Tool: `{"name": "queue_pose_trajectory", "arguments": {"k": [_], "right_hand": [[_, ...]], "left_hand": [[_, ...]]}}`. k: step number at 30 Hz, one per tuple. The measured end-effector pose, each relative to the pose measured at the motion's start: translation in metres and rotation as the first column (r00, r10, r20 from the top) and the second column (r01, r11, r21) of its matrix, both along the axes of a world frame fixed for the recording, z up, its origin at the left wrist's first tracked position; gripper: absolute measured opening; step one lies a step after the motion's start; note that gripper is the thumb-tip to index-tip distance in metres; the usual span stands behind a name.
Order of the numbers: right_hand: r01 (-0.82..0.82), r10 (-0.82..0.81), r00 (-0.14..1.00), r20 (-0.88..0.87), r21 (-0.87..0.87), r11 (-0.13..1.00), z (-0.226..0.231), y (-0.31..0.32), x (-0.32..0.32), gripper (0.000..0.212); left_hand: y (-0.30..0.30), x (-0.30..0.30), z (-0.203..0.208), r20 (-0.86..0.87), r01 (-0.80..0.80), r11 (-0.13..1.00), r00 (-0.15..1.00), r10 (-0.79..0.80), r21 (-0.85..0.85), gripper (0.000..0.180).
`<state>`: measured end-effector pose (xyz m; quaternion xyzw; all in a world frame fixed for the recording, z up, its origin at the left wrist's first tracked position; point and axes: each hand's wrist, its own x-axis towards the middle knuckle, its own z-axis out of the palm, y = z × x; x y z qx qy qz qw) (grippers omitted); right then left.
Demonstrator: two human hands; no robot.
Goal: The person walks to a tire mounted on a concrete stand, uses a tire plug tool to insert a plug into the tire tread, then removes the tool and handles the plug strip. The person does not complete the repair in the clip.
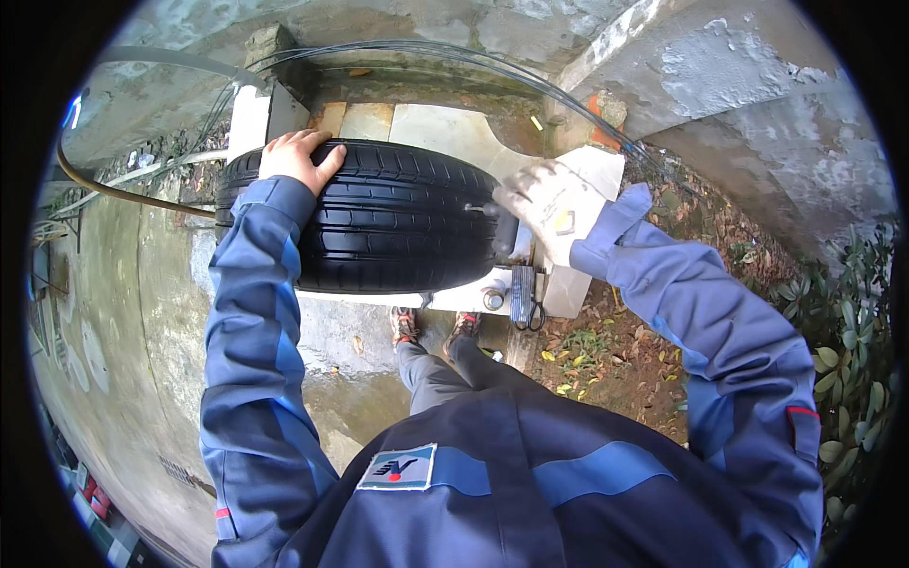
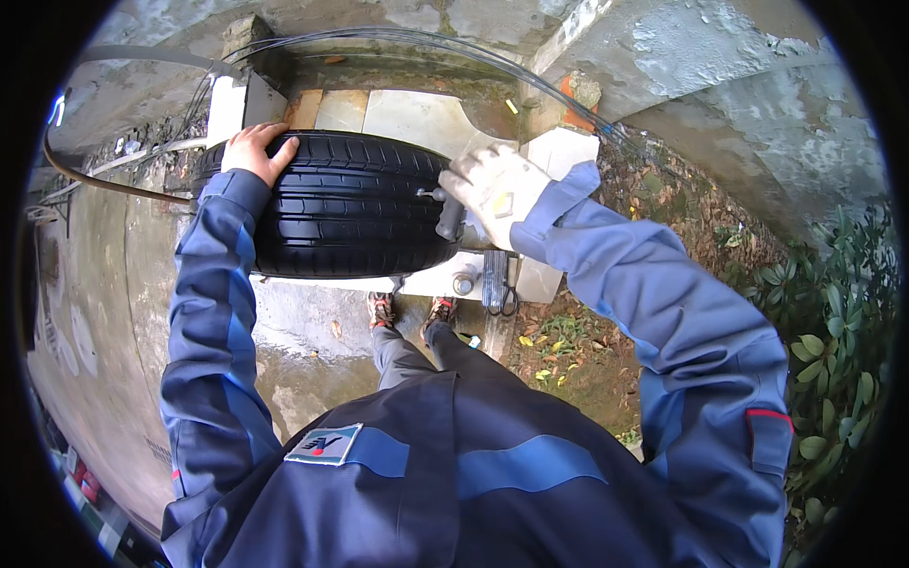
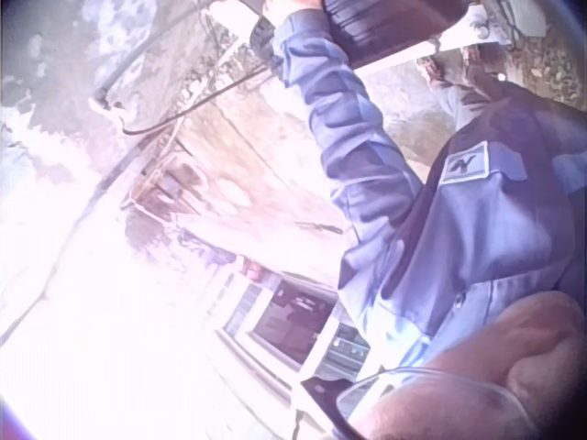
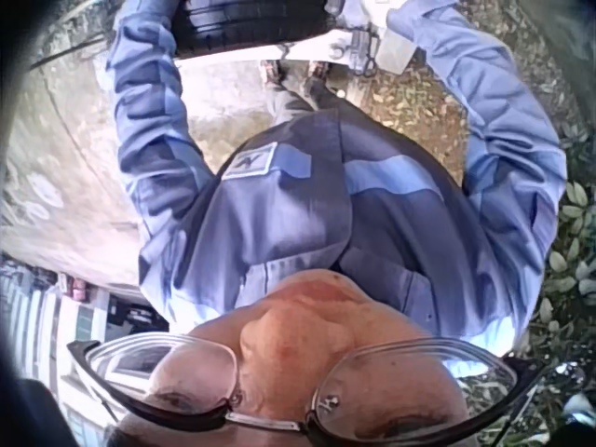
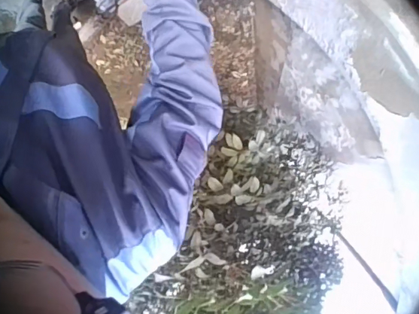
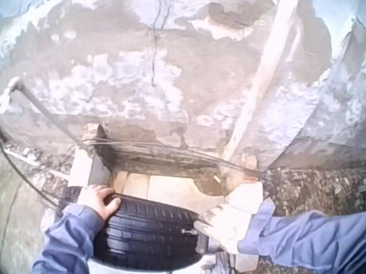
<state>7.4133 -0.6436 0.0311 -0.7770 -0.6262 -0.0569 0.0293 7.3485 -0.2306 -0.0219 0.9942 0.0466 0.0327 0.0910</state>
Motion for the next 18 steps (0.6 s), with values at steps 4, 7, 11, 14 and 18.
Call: {"name": "queue_pose_trajectory", "arguments": {"k": [4, 7, 11, 14, 18], "right_hand": [[-0.006, -0.093, 0.983, -0.161, -0.529, 0.848, 0.001, 0.029, 0.006, 0.028], [0.024, -0.237, 0.932, -0.275, -0.604, 0.797, -0.003, 0.042, 0.011, 0.027], [0.075, -0.315, 0.899, -0.305, -0.601, 0.796, -0.014, 0.035, 0.009, 0.025], [0.161, -0.493, 0.775, -0.394, -0.632, 0.758, -0.027, 0.029, 0.0, 0.041], [0.195, -0.711, 0.539, -0.452, -0.755, 0.626, -0.046, 0.027, -0.016, 0.052]], "left_hand": [[-0.001, -0.002, -0.002, 0.033, -0.004, 1.0, 0.999, 0.004, 0.009, 0.055], [-0.003, -0.004, -0.001, 0.066, -0.001, 1.0, 0.998, 0.0, 0.011, 0.053], [-0.008, -0.007, 0.002, 0.083, 0.018, 1.0, 0.996, -0.017, -0.003, 0.05], [-0.01, -0.009, 0.006, 0.104, 0.053, 0.998, 0.993, -0.055, 0.021, 0.046], [-0.009, -0.007, 0.011, 0.085, 0.073, 0.997, 0.994, -0.071, -0.021, 0.049]]}}
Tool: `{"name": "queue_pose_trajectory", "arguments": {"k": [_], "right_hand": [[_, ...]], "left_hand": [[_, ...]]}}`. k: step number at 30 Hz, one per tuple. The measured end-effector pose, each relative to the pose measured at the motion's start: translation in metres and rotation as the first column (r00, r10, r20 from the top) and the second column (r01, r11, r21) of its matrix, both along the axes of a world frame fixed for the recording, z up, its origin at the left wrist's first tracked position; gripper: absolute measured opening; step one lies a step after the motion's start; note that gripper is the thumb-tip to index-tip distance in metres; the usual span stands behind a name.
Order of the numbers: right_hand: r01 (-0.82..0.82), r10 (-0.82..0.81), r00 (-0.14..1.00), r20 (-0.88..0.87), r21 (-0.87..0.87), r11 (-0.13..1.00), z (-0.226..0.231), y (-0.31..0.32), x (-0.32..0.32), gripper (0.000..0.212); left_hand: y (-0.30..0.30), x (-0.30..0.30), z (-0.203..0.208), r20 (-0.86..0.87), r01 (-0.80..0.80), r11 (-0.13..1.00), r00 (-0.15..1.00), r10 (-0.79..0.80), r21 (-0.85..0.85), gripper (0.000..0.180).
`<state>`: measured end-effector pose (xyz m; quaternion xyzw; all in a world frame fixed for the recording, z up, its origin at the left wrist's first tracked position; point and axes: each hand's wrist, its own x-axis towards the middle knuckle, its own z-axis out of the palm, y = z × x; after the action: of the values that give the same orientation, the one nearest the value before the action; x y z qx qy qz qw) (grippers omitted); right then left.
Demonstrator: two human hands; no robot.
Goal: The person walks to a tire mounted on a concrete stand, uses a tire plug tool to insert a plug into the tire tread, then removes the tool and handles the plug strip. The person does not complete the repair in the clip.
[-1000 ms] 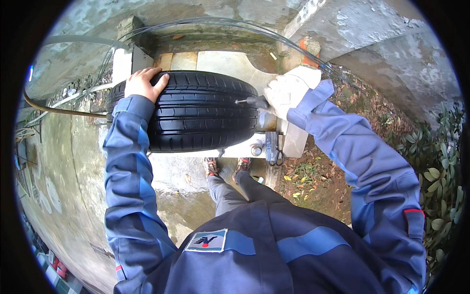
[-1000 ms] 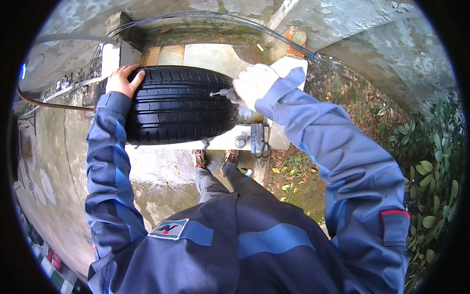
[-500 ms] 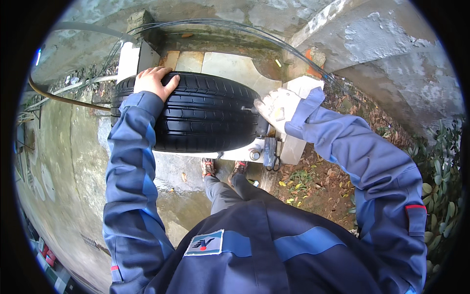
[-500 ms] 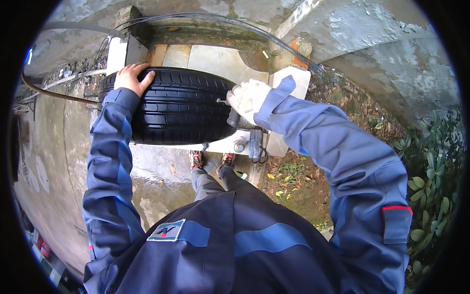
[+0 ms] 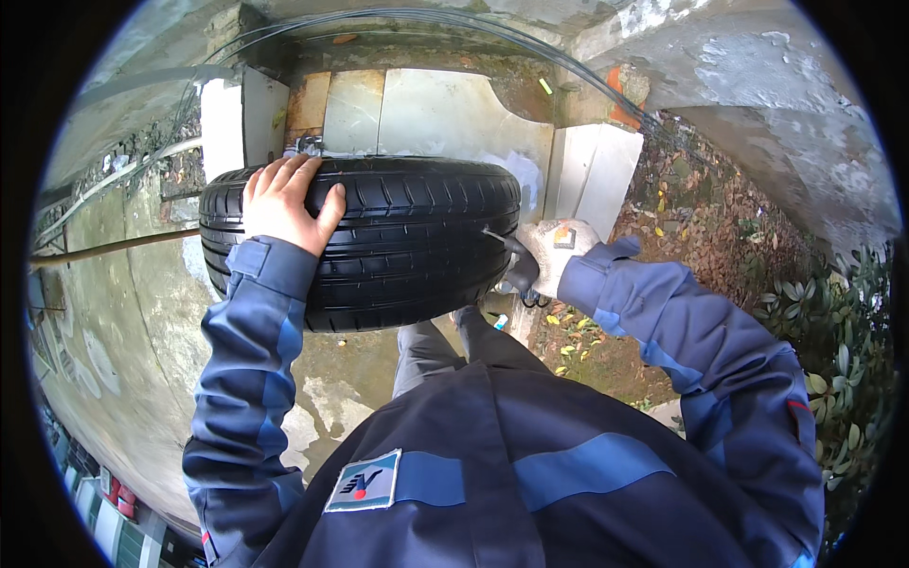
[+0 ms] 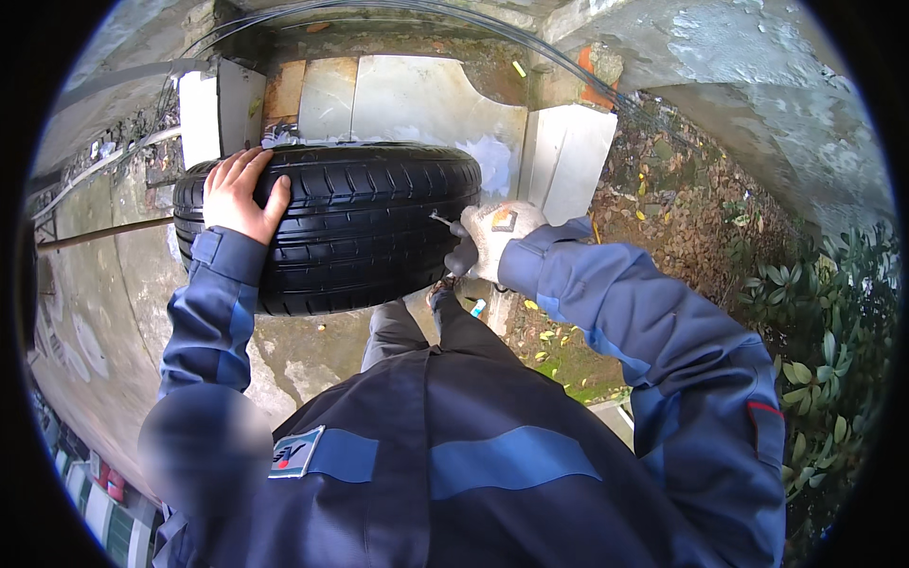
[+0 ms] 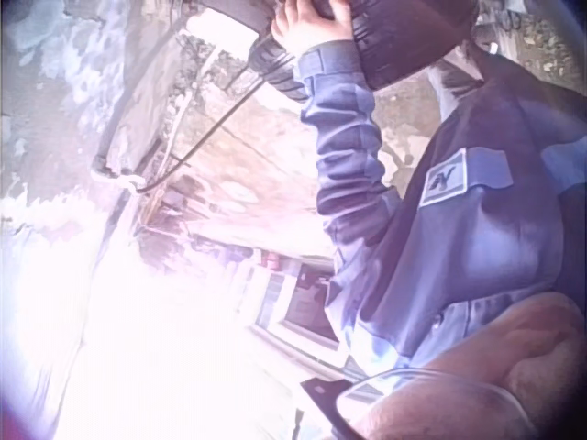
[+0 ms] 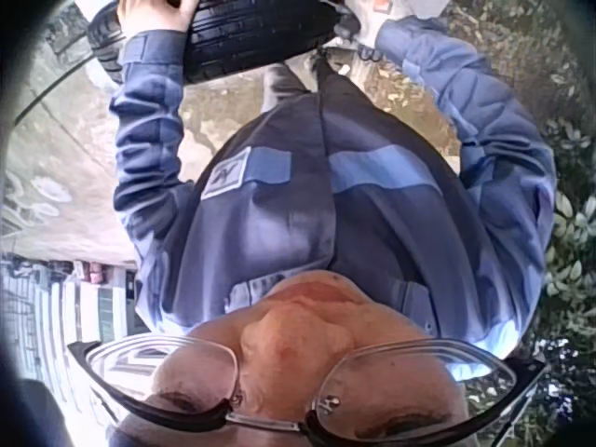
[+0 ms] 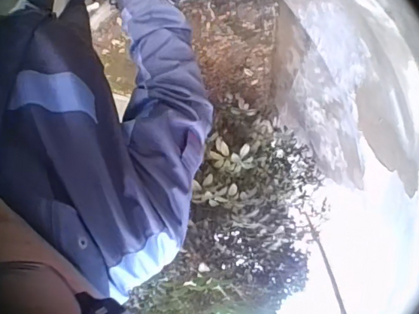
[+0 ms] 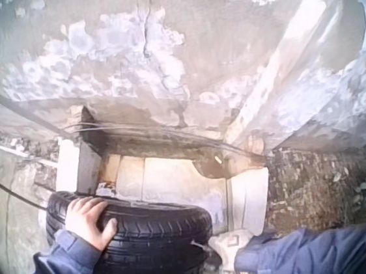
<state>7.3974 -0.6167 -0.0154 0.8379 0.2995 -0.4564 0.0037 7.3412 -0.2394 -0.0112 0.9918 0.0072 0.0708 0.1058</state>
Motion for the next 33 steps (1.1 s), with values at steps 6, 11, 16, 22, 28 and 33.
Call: {"name": "queue_pose_trajectory", "arguments": {"k": [6, 11, 16, 22, 28, 33], "right_hand": [[0.63, -0.595, 0.769, -0.234, 0.113, 0.768, -0.003, -0.001, -0.017, 0.034], [0.818, -0.758, 0.547, -0.356, 0.036, 0.574, 0.012, 0.014, -0.004, 0.025], [0.813, -0.834, 0.438, -0.335, -0.25, 0.527, 0.007, 0.018, 0.008, 0.018], [0.968, -0.84, -0.107, -0.532, -0.249, 0.035, 0.023, 0.022, -0.016, 0.024], [-0.215, -0.53, 0.617, 0.582, 0.772, 0.598, 0.071, -0.012, 0.013, 0.042], [-0.805, 0.431, 0.47, 0.77, 0.175, 0.566, 0.039, -0.014, 0.021, 0.033]], "left_hand": [[0.003, 0.008, 0.007, -0.01, 0.044, 0.999, 0.999, -0.044, -0.006, 0.049], [0.007, 0.011, 0.007, -0.047, 0.055, 0.998, 0.997, -0.057, -0.032, 0.049], [0.005, -0.006, 0.009, -0.051, 0.073, 0.997, 0.996, -0.074, -0.026, 0.048], [0.007, 0.003, 0.004, -0.097, 0.001, 1.0, 0.995, -0.001, -0.005, 0.048], [0.011, 0.0, -0.005, -0.137, -0.006, 1.0, 0.991, 0.007, 0.007, 0.049], [0.006, -0.006, -0.004, -0.11, -0.023, 1.0, 0.994, 0.023, -0.005, 0.05]]}}
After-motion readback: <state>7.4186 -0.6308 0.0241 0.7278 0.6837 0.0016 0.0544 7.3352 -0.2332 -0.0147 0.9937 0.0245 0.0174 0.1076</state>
